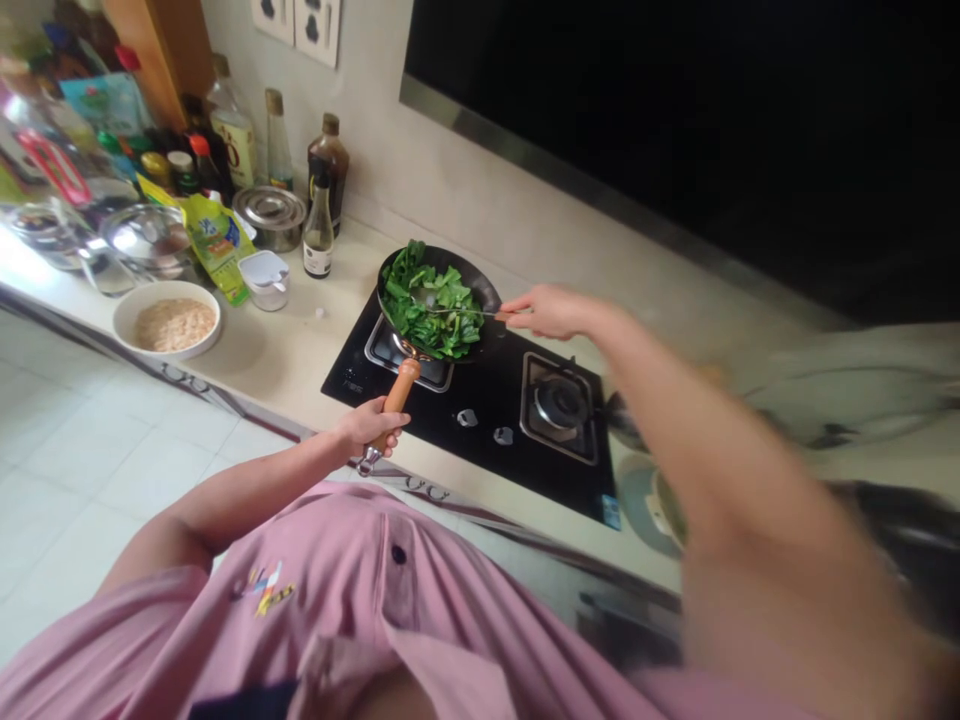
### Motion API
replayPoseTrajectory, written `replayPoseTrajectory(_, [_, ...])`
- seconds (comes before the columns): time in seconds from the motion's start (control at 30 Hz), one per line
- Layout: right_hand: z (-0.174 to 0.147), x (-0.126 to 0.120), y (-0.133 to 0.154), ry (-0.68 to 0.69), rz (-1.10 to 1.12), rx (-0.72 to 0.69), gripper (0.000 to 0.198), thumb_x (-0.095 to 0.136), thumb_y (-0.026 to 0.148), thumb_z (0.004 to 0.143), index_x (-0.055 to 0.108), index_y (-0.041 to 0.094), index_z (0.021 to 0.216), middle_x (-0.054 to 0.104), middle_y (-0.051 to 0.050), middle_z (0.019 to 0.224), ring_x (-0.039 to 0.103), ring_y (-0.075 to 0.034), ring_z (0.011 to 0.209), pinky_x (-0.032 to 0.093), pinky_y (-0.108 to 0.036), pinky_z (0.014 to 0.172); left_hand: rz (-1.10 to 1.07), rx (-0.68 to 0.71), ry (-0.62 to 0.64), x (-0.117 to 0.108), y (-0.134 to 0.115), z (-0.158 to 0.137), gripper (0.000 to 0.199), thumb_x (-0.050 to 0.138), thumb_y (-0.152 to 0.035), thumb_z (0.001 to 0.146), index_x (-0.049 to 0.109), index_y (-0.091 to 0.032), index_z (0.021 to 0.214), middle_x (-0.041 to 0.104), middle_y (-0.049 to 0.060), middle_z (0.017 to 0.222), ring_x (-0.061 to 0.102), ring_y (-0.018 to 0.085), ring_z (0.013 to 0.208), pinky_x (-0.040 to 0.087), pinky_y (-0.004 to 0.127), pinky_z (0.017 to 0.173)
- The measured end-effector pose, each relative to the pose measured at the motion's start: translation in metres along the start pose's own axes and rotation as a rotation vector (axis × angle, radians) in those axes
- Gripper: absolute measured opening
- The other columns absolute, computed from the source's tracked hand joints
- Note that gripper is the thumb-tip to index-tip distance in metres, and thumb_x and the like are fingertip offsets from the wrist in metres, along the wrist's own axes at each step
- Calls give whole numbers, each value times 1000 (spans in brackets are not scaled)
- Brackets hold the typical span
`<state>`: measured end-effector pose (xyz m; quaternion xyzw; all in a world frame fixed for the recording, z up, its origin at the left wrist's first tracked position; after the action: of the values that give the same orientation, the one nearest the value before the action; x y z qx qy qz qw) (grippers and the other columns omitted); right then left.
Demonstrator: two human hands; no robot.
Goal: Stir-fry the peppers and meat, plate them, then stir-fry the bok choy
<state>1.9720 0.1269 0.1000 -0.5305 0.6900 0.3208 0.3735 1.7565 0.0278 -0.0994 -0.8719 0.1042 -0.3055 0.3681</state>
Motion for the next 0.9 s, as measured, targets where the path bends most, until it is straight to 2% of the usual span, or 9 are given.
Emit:
replayPoseTrajectory(0.2, [-42,-72,-32,-57,-314,222,39,67,26,80,69,28,120,69,-4,97,59,-12,69,44,-23,64,3,11,-10,0,-2,-2,26,64,-18,84,38,-20,90,46,-8,58,42,5,41,39,18,38])
replayPoseTrajectory(0.27, [-45,-83,-37,-48,-350,292,39,69,21,77,72,29,114,70,-3,100,61,-13,71,47,-24,66,8,3,-17,0,-3,-3,26,64,-18,84,39,-20,90,46,-7,58,42,5,41,38,18,38])
replayPoseTrajectory(0.33, [-36,-80,-36,-36,-408,315,35,68,20,75,74,30,108,69,-4,104,62,-15,75,48,-26,68,9,2,-15,0,-3,-3,25,64,-19,84,39,-20,91,47,-7,59,42,5,41,38,18,38])
replayPoseTrajectory(0.4, [-21,-66,-30,-60,-489,287,33,67,22,75,75,30,106,67,-5,113,61,-19,84,47,-30,73,3,9,-6,0,-3,-2,27,65,-20,83,39,-20,91,47,-7,59,42,5,41,38,18,39])
replayPoseTrajectory(0.5, [-3,-37,-21,-142,-554,217,36,59,31,82,70,35,116,61,-6,124,58,-24,95,45,-33,75,1,9,-4,0,-2,-2,28,66,-21,82,39,-20,91,46,-8,58,42,6,41,38,18,39])
replayPoseTrajectory(0.63, [-11,-8,-15,-275,-576,91,43,36,29,93,62,35,127,63,-12,112,58,-24,88,40,-32,69,11,3,-7,1,-2,-3,28,66,-20,82,39,-20,91,46,-8,58,42,6,41,38,18,39])
replayPoseTrajectory(0.7, [-25,-6,-19,-325,-601,39,46,32,27,93,59,35,130,63,-13,108,57,-25,87,39,-33,69,10,2,-7,1,-3,-4,29,67,-21,82,39,-20,91,46,-8,58,43,5,41,39,18,39])
replayPoseTrajectory(0.8, [-40,-20,-37,-385,-609,21,46,31,34,94,57,39,131,62,-12,108,55,-25,86,36,-34,68,5,-3,-14,0,-2,-3,32,69,-23,81,39,-20,91,47,-8,59,43,5,41,39,19,39])
replayPoseTrajectory(0.9, [-28,-37,-66,-366,-576,92,45,36,38,93,58,40,132,60,-12,117,53,-26,88,35,-35,69,-8,6,0,1,-2,-3,32,68,-22,81,38,-20,92,47,-8,59,42,5,41,39,19,38])
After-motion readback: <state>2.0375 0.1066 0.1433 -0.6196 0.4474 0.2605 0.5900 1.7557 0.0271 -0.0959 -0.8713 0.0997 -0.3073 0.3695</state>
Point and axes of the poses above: each hand's wrist, its own z-axis towards the middle knuckle, its own x-axis out of the palm, y = z × x, the point moved 8 cm from there along z, towards the middle knuckle
